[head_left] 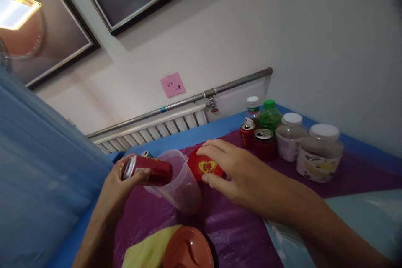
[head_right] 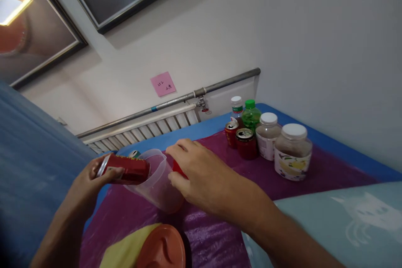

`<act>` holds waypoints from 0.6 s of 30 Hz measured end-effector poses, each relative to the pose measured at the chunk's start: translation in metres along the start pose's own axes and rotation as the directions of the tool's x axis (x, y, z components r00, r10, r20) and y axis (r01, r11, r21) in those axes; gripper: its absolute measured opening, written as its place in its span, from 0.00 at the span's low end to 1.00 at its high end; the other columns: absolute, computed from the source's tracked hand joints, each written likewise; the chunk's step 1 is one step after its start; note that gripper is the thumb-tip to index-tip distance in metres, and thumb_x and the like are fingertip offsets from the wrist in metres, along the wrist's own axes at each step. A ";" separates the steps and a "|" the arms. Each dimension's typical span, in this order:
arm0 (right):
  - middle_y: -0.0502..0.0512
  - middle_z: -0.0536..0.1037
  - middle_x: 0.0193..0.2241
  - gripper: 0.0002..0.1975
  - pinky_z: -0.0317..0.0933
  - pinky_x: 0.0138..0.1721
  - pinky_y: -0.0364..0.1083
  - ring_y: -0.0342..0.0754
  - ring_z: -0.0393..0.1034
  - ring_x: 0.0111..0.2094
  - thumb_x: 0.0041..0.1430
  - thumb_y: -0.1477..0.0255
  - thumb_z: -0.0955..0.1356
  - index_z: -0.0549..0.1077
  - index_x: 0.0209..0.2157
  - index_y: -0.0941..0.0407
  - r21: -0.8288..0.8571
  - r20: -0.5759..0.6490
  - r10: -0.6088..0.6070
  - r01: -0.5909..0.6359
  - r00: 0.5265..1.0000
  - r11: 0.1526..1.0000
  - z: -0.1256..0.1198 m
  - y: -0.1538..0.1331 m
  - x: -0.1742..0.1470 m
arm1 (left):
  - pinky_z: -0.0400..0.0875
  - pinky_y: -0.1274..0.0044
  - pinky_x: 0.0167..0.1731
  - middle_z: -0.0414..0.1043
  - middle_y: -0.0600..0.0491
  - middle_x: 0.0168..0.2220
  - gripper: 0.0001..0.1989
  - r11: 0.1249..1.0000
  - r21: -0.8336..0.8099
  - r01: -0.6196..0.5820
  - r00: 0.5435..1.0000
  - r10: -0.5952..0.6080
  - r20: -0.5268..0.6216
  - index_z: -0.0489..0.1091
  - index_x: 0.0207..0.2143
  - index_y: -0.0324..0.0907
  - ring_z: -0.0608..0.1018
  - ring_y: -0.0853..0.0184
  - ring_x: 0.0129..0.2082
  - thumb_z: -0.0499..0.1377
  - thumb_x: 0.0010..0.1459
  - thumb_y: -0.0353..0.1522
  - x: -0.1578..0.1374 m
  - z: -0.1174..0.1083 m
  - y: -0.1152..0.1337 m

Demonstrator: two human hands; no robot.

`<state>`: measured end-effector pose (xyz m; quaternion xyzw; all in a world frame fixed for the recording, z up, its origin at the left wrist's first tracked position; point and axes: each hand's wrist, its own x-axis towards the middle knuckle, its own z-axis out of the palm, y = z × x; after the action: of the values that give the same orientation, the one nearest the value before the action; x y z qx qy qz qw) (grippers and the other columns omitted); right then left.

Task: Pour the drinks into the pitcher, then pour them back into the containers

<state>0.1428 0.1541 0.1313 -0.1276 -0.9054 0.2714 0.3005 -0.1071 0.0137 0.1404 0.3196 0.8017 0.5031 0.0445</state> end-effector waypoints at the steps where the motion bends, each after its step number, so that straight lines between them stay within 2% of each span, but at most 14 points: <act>1: 0.57 0.73 0.48 0.15 0.62 0.50 0.50 0.50 0.68 0.48 0.62 0.78 0.65 0.72 0.49 0.55 -0.012 -0.007 -0.004 0.004 1.000 1.000 0.000 0.001 0.000 | 0.72 0.66 0.47 0.76 0.46 0.47 0.38 1.000 0.013 -0.013 0.999 0.013 -0.036 0.69 0.52 0.40 0.77 0.53 0.47 0.68 0.39 0.47 0.000 0.008 0.001; 6: 0.57 0.75 0.45 0.13 0.64 0.48 0.49 0.51 0.70 0.45 0.60 0.79 0.66 0.73 0.46 0.55 -0.076 -0.041 -0.026 0.022 0.999 0.997 0.000 0.003 0.000 | 0.69 0.64 0.50 0.73 0.44 0.50 0.40 0.993 0.097 -0.071 0.985 0.085 -0.149 0.68 0.55 0.39 0.76 0.52 0.49 0.66 0.41 0.48 -0.004 0.049 -0.004; 8: 0.57 0.75 0.44 0.13 0.64 0.47 0.49 0.50 0.70 0.44 0.60 0.80 0.66 0.73 0.45 0.55 -0.088 -0.048 -0.038 0.033 0.998 0.996 0.000 0.004 0.001 | 0.67 0.62 0.53 0.73 0.44 0.50 0.37 0.973 0.206 -0.101 0.974 0.139 -0.177 0.69 0.53 0.39 0.75 0.51 0.50 0.64 0.43 0.48 -0.004 0.060 -0.009; 12: 0.57 0.74 0.43 0.13 0.64 0.46 0.49 0.50 0.70 0.43 0.59 0.81 0.66 0.73 0.45 0.56 -0.109 -0.061 -0.056 0.049 0.997 0.993 -0.001 0.006 0.002 | 0.63 0.61 0.56 0.74 0.41 0.51 0.35 0.899 0.416 -0.137 0.964 0.217 -0.153 0.71 0.51 0.37 0.72 0.48 0.53 0.61 0.43 0.48 -0.003 0.067 -0.012; 15: 0.57 0.74 0.43 0.13 0.63 0.45 0.49 0.50 0.69 0.42 0.59 0.81 0.66 0.72 0.45 0.56 -0.120 -0.063 -0.066 0.058 0.996 0.991 -0.001 0.006 0.002 | 0.63 0.61 0.56 0.74 0.40 0.50 0.35 0.865 0.483 -0.137 0.973 0.209 -0.098 0.71 0.51 0.36 0.72 0.48 0.54 0.59 0.43 0.48 -0.001 0.067 -0.010; 18: 0.58 0.74 0.43 0.14 0.63 0.44 0.49 0.50 0.69 0.43 0.59 0.80 0.66 0.72 0.47 0.56 -0.120 -0.055 -0.066 0.059 0.996 0.991 -0.001 0.007 0.002 | 0.64 0.61 0.55 0.74 0.40 0.51 0.36 0.856 0.502 -0.124 0.975 0.200 -0.100 0.71 0.52 0.36 0.71 0.47 0.54 0.58 0.43 0.49 -0.002 0.066 -0.008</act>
<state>0.1426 0.1608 0.1293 -0.1248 -0.9142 0.2040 0.3272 -0.0835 0.0620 0.1009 0.3485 0.8745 0.3065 -0.1408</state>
